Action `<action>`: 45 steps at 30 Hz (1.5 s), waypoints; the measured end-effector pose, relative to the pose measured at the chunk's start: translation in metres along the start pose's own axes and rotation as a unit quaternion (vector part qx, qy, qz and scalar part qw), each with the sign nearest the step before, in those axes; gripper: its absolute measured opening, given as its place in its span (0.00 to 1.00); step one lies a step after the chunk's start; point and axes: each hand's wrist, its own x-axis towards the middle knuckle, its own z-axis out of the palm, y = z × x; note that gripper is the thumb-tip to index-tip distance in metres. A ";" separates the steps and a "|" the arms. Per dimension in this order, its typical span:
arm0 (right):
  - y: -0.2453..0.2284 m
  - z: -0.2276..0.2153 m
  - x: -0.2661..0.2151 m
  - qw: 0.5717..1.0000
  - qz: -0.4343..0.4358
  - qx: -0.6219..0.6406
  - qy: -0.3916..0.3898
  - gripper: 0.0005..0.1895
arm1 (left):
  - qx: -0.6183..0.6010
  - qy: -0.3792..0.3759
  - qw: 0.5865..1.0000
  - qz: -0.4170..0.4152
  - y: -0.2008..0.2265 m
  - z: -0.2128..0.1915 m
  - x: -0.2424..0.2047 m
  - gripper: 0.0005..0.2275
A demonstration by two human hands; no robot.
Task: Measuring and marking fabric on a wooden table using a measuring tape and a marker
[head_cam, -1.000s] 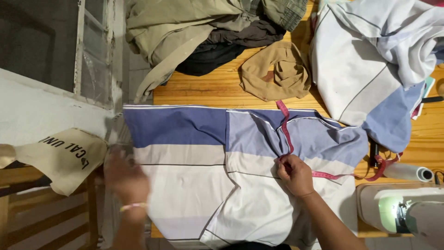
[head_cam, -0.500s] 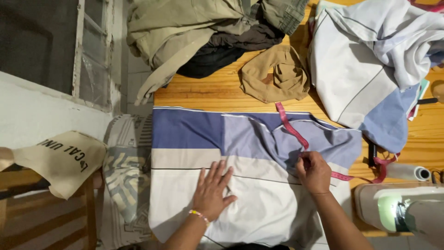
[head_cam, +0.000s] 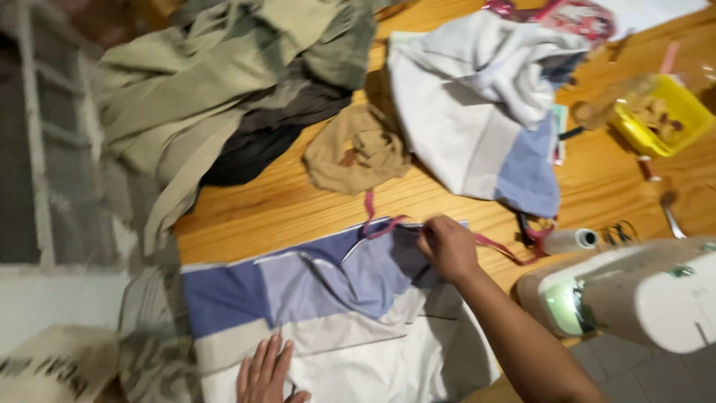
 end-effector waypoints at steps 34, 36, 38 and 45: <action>0.032 -0.009 0.058 0.792 0.123 0.550 -0.235 0.04 | -0.503 -0.007 0.864 0.020 0.138 -0.134 0.335 0.18; 0.020 -0.034 0.061 0.791 0.125 0.537 -0.264 0.05 | -0.623 -0.087 0.777 0.027 0.158 -0.130 0.355 0.23; 0.020 -0.037 0.061 0.790 0.125 0.536 -0.271 0.05 | -0.600 -0.143 0.787 -0.009 0.171 -0.127 0.358 0.17; 0.020 -0.052 0.061 0.786 0.137 0.538 -0.272 0.06 | -0.567 -0.281 0.770 -0.085 0.153 -0.107 0.359 0.04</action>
